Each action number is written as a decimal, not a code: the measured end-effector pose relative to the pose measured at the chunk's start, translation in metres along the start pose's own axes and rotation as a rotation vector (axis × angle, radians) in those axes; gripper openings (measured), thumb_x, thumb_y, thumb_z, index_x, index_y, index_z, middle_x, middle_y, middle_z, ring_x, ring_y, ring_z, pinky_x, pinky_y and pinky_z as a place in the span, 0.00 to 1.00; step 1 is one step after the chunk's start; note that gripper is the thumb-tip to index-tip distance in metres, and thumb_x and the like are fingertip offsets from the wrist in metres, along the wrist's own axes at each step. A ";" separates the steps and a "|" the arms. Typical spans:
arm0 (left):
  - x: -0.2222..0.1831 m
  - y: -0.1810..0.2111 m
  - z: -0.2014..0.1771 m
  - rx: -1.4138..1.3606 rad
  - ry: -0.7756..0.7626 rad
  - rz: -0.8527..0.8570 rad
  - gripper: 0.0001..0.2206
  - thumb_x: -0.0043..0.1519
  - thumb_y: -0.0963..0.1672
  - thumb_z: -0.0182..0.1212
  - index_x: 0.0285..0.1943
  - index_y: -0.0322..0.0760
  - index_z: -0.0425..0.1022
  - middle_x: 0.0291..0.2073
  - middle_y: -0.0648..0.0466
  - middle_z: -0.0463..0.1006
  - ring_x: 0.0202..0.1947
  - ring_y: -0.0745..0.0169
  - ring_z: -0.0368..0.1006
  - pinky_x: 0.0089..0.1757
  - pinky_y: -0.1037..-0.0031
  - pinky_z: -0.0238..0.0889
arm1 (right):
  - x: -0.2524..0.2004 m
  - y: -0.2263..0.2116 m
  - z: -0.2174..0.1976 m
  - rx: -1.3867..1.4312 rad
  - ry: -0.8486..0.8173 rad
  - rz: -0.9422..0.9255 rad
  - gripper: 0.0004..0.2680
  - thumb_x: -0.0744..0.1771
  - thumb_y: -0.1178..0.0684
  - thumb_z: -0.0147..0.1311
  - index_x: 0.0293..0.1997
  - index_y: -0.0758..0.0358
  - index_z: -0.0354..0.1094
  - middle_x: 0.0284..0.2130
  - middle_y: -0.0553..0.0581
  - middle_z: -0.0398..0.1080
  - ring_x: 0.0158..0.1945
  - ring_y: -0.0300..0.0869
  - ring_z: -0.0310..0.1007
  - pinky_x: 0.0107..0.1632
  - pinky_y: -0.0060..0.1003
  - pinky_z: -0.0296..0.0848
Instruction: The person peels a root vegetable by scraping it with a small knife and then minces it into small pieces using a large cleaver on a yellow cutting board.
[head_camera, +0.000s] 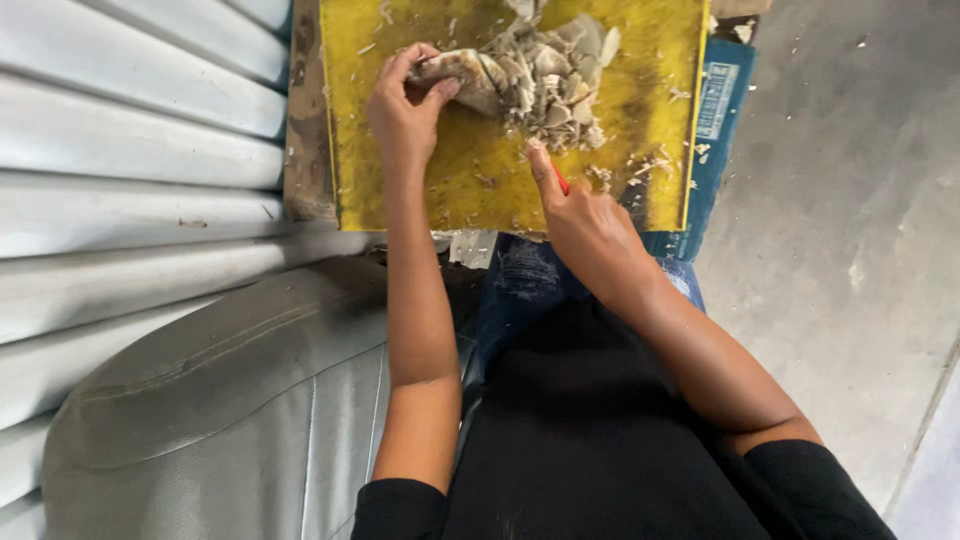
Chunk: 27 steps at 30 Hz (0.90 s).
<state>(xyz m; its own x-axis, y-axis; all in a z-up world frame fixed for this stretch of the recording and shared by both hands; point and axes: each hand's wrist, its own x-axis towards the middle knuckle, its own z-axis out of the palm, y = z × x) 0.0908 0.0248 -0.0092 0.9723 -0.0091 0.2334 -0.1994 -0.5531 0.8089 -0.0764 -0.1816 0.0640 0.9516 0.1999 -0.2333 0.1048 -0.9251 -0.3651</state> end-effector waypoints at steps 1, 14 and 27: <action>0.000 0.002 -0.001 -0.034 -0.038 -0.040 0.16 0.52 0.40 0.77 0.48 0.44 0.79 0.42 0.59 0.84 0.42 0.66 0.81 0.41 0.74 0.73 | -0.003 0.003 -0.001 0.060 0.040 -0.021 0.30 0.65 0.64 0.45 0.78 0.64 0.37 0.31 0.76 0.70 0.27 0.64 0.74 0.32 0.55 0.75; 0.034 0.009 -0.035 0.039 -0.495 0.020 0.13 0.55 0.42 0.78 0.43 0.41 0.77 0.40 0.62 0.85 0.36 0.73 0.75 0.38 0.76 0.67 | -0.039 0.004 -0.061 0.357 0.042 -0.021 0.29 0.65 0.65 0.43 0.78 0.58 0.43 0.33 0.75 0.73 0.32 0.65 0.73 0.40 0.56 0.72; 0.016 0.019 -0.005 0.267 -0.039 0.234 0.19 0.58 0.43 0.71 0.59 0.46 0.76 0.57 0.59 0.80 0.60 0.61 0.75 0.62 0.65 0.67 | -0.014 0.003 -0.031 0.299 -0.105 0.154 0.30 0.66 0.62 0.42 0.79 0.53 0.36 0.32 0.77 0.71 0.35 0.67 0.74 0.46 0.61 0.69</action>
<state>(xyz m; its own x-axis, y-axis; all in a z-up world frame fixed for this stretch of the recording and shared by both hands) 0.1020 0.0181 0.0129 0.9090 -0.1900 0.3709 -0.3833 -0.7305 0.5652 -0.0809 -0.1971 0.0939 0.9134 0.1121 -0.3914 -0.1414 -0.8143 -0.5630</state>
